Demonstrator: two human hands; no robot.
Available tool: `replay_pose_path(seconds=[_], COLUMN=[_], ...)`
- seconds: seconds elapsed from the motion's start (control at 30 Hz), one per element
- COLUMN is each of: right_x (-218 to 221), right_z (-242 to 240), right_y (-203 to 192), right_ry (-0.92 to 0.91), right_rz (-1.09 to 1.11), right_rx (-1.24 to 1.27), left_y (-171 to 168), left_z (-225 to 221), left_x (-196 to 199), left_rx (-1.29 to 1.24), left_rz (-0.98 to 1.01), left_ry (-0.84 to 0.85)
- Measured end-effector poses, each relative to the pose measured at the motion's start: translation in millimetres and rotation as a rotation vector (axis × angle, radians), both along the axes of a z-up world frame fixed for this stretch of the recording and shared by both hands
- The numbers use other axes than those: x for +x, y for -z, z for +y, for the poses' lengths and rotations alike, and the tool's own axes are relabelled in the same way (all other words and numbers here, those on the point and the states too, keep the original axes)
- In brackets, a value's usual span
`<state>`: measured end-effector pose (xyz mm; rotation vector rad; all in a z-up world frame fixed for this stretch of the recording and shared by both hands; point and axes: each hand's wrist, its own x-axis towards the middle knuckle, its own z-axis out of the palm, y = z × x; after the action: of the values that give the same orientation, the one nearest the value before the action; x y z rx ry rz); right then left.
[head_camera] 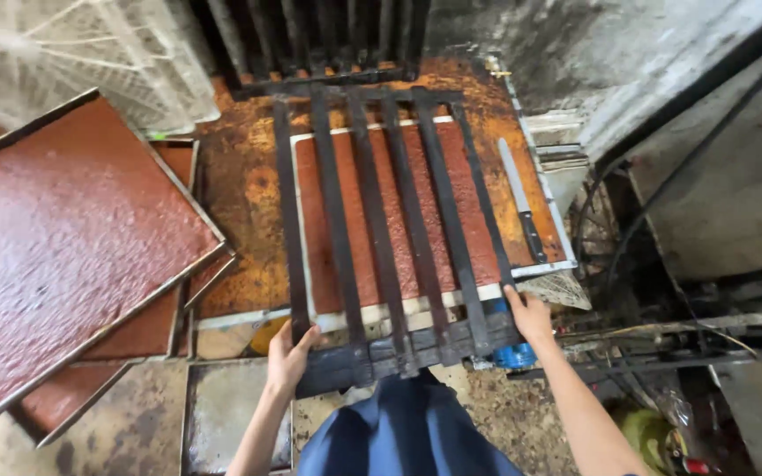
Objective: Cutting large sheets of food product into smaller strips using a metal frame and a knife
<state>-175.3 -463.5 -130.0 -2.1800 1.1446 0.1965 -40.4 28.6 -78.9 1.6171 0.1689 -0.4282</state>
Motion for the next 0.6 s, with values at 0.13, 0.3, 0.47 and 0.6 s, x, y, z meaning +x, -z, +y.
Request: replay_pose_path(seconds=[0.13, 0.3, 0.47, 0.6], right_x=[0.2, -6.5, 1.1, 42.5], right_z=[8.6, 25.9, 23.8, -30.0], right_y=[-12.9, -33.1, -61.2, -95.2], right_ry=[0.004, 0.02, -0.043, -0.126], right_rz=[0.067, 0.054, 0.041, 0.083], right_rx=[0.042, 0.03, 0.006, -0.339], left_y=[36.8, 66.5, 6.9, -30.8], left_z=[19.6, 40.2, -25.1, -146.8], left_x=[6.2, 6.1, 7.9, 0.3], left_rx=[0.205, 0.788, 1.353, 1.138], left_rz=[0.001, 0.269, -0.002, -0.646], left_ry=[0.068, 0.383, 0.556, 0.385])
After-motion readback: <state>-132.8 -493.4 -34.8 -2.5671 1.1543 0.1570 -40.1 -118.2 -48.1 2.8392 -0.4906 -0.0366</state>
